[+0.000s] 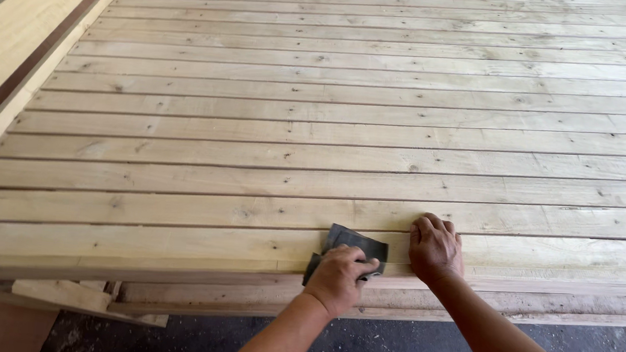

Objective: The person sands the slatted surface of a large wooden frame by hand, rubbing a piece of sandpaper back and forth across the planks while steadying the wood with the other hand. They work progressively along the boards and around the frame edges, repositioning the sandpaper as they cover new sections.

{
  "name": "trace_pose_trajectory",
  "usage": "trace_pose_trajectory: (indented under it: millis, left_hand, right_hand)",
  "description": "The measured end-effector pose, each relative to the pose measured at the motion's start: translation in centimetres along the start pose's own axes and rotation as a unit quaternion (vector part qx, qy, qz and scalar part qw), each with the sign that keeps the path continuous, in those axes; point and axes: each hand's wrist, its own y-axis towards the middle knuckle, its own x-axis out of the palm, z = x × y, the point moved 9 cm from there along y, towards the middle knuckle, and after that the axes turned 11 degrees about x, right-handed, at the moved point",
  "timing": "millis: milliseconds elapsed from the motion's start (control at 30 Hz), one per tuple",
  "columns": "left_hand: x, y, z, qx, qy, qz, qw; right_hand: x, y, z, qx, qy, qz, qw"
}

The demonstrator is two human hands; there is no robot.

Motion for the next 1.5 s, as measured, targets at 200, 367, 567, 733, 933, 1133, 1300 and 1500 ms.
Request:
trace_pose_trajectory:
  millis: [200, 367, 567, 733, 933, 1133, 1300, 1500]
  left_hand:
    - [-6.2, -7.1, -6.8, -0.064, -0.044, -0.086, 0.993]
    - [-9.0, -8.3, -6.4, -0.008, -0.008, -0.052, 0.999]
    - [-2.8, -2.7, -0.8, 0.061, -0.008, -0.074, 0.995]
    - [-6.8, -6.4, -3.0, 0.071, -0.011, -0.063, 0.995]
    - [-8.4, -8.5, -4.3, 0.071, 0.024, -0.050, 0.996]
    - [-0.6, -1.4, 1.0, 0.105, 0.001, -0.082, 0.991]
    - [-4.6, -4.5, -0.8, 0.090, 0.009, -0.075, 0.993]
    - [-5.4, -5.5, -1.7, 0.074, 0.052, -0.038, 0.995]
  right_hand:
    - [-0.1, 0.8, 1.2, 0.034, 0.040, 0.020, 0.998]
    - [-0.1, 0.8, 1.7, 0.039, 0.036, 0.059, 0.997]
    - [-0.5, 0.6, 1.3, 0.044, 0.033, 0.044, 0.998]
    - [-1.1, 0.3, 1.0, 0.035, 0.029, 0.062, 0.997]
    - [-0.5, 0.5, 1.6, 0.032, 0.034, 0.088, 0.995]
    - [-0.4, 0.5, 1.9, 0.034, 0.041, 0.093, 0.994]
    - [-0.5, 0.6, 1.7, 0.048, 0.038, 0.061, 0.996]
    - [-0.3, 0.5, 1.2, 0.031, 0.070, 0.051, 0.996]
